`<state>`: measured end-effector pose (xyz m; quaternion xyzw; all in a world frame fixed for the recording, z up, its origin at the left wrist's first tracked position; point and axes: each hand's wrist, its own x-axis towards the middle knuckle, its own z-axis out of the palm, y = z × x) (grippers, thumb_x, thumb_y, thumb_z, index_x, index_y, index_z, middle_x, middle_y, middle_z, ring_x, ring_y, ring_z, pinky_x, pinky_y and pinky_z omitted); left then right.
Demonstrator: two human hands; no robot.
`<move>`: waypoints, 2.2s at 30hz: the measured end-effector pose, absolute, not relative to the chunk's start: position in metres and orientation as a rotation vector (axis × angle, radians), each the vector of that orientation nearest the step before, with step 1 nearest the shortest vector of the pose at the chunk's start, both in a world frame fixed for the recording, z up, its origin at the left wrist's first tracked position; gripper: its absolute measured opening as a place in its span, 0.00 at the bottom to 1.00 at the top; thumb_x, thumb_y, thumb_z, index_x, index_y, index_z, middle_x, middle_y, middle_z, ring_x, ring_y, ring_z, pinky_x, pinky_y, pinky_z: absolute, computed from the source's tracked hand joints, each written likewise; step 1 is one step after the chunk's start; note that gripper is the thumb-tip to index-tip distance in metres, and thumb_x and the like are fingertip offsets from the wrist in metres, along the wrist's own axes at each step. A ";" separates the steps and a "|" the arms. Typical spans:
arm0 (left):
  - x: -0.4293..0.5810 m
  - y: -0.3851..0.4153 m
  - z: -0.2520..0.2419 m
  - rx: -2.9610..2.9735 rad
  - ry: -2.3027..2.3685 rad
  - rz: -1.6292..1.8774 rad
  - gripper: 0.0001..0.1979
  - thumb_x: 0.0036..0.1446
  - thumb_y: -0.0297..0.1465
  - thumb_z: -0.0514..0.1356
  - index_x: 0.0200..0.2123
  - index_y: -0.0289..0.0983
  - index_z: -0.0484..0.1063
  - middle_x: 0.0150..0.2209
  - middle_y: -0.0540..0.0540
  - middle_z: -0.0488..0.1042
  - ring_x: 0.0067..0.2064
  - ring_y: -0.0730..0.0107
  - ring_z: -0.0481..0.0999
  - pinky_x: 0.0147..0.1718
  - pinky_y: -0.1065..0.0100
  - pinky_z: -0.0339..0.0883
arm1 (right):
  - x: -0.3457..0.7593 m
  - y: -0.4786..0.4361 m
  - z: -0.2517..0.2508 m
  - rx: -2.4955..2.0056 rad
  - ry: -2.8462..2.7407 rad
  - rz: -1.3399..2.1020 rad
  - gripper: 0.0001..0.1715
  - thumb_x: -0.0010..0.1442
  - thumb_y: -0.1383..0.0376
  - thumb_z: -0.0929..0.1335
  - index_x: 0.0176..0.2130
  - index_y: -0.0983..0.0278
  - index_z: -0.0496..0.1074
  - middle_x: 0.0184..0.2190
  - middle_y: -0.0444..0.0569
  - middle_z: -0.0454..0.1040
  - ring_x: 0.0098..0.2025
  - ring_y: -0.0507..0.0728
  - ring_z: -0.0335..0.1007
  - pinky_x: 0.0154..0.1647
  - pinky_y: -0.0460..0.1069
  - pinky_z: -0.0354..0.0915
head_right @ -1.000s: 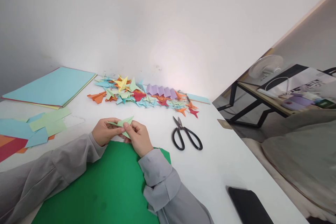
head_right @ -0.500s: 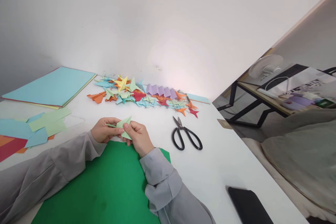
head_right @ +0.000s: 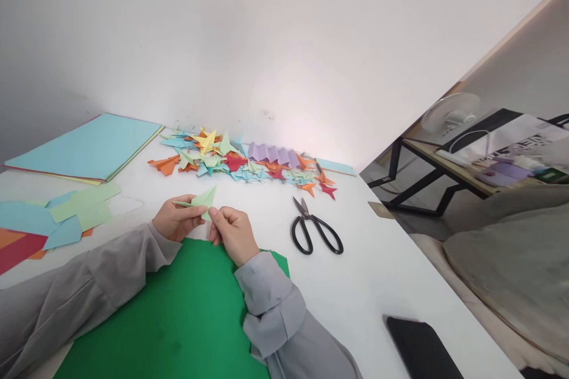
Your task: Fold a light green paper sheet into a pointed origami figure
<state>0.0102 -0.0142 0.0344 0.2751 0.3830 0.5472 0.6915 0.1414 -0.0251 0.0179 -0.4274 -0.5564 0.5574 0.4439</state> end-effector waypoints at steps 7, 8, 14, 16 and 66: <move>0.011 -0.013 0.029 0.655 0.832 1.233 0.15 0.22 0.27 0.72 0.17 0.29 0.70 0.16 0.49 0.72 0.19 0.75 0.71 0.20 0.72 0.67 | 0.140 -0.023 0.016 -1.005 -1.444 1.377 0.22 0.51 0.49 0.65 0.21 0.64 0.63 0.15 0.41 0.68 0.14 0.46 0.59 0.15 0.42 0.54; 0.011 -0.013 0.029 0.659 0.831 1.230 0.15 0.22 0.27 0.72 0.17 0.29 0.70 0.15 0.49 0.71 0.19 0.75 0.70 0.20 0.72 0.67 | 0.140 -0.023 0.016 -0.995 -1.447 1.368 0.22 0.51 0.49 0.65 0.21 0.64 0.63 0.15 0.41 0.68 0.14 0.46 0.59 0.15 0.42 0.54; 0.013 -0.014 0.030 0.672 0.856 1.249 0.16 0.22 0.30 0.72 0.16 0.29 0.70 0.15 0.48 0.72 0.17 0.74 0.70 0.19 0.70 0.65 | 0.140 -0.024 0.016 -1.009 -1.428 1.387 0.21 0.52 0.50 0.65 0.22 0.63 0.62 0.17 0.41 0.69 0.14 0.47 0.61 0.16 0.43 0.55; 0.013 -0.014 0.031 0.654 0.864 1.258 0.16 0.21 0.30 0.72 0.16 0.29 0.71 0.15 0.48 0.72 0.18 0.75 0.69 0.19 0.71 0.65 | 0.139 -0.025 0.017 -1.013 -1.448 1.375 0.20 0.53 0.50 0.64 0.23 0.63 0.62 0.17 0.41 0.69 0.15 0.47 0.61 0.16 0.43 0.56; 0.008 -0.014 0.020 0.894 0.915 1.145 0.18 0.20 0.22 0.71 0.22 0.30 0.72 0.15 0.49 0.72 0.16 0.74 0.69 0.16 0.73 0.64 | 0.139 -0.025 0.020 -1.103 -1.322 1.373 0.23 0.48 0.48 0.67 0.20 0.64 0.62 0.12 0.39 0.65 0.13 0.47 0.60 0.13 0.42 0.55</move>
